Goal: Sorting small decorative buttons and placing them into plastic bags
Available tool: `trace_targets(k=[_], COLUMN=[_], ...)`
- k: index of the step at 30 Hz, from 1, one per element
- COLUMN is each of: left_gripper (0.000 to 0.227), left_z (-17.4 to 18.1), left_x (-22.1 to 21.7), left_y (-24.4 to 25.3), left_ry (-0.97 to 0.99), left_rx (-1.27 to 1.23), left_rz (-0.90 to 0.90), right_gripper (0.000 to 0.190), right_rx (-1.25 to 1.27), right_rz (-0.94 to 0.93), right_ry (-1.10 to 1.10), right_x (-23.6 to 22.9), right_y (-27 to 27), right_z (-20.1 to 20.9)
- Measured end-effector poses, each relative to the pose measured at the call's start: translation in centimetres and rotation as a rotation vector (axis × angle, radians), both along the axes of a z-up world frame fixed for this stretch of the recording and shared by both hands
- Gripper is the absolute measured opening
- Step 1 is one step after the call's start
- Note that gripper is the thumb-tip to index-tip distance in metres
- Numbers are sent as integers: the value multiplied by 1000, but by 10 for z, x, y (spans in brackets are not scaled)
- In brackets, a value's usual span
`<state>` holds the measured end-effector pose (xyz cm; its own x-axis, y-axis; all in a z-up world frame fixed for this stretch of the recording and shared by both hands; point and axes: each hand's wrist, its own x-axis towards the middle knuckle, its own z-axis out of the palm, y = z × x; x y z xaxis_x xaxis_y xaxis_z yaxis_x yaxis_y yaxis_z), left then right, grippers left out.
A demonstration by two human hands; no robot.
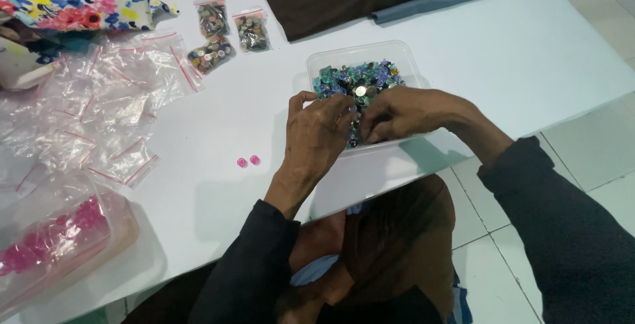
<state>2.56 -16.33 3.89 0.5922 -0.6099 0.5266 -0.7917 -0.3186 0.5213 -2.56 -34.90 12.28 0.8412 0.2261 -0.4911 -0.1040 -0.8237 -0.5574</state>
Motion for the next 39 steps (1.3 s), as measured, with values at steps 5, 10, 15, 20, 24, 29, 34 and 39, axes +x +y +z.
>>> trace_targets(k=[5,10,15,20,24,29,34,39], left_gripper=[23,25,20,15,16,19,15,8], left_z=[17,21,26,43,55,40,-6,-39], left_x=[-8,-6,0,-2,-8,-25,-38,-39], left_y=[5,1,8,33,67,120,160,179], left_ry=[14,-34,-77,-203,-347,-417,-356,-178], left_rx=[-35,-85,-276,-355,-408,-355,-220,-54], left_rz=[-34,-47,5,42,110,257,405,459], right_gripper=[18,15,17,17,16,16,17,23], right_rx=[281,509,703,804,815,676,499,-50], right_rz=[-237,-280,-326,-322,-310,-281,-183,-145], right_ry=[-193,-349,-405,-489,-596,-747,-918,-977], right_x=[-6,-6,-12,-7,-11,-17,-16,-20], right_y=[-9,-11,5,35,78,139,177,183], right_z=[1,-4,10,14,28,11,-52,-105])
